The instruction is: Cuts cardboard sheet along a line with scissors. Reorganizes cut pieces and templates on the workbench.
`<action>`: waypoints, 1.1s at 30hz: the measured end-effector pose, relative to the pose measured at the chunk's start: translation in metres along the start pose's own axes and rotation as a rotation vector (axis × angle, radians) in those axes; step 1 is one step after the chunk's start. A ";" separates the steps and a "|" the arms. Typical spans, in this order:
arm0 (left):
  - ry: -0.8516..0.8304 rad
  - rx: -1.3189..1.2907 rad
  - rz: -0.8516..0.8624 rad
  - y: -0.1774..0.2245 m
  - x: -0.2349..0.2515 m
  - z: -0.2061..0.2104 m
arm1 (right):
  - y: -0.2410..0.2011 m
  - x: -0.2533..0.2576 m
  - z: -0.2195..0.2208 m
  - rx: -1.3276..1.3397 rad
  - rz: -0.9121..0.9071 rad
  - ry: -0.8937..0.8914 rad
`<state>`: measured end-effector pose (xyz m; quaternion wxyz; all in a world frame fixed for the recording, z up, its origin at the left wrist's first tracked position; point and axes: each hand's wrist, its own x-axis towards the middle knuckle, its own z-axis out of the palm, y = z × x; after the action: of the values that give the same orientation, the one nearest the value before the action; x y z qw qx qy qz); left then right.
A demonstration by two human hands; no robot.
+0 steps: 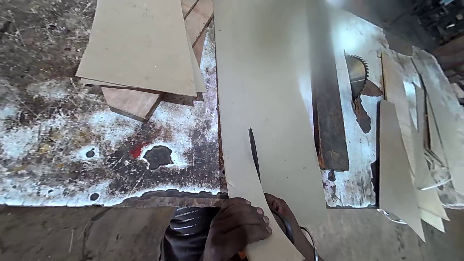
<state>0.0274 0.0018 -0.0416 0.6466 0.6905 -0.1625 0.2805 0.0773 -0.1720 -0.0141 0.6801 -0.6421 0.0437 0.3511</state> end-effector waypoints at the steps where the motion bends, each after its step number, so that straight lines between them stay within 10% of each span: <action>1: -0.001 -0.002 -0.003 0.000 0.000 0.000 | -0.004 0.000 0.002 -0.019 0.023 0.015; 33: 0.035 -0.141 -0.095 0.020 0.004 -0.001 | -0.026 0.027 0.007 -0.080 -0.064 0.073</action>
<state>0.0186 0.0012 -0.0237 0.7090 0.6451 -0.1378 0.2493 0.1082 -0.1523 -0.0047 0.6625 -0.6823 0.0339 0.3072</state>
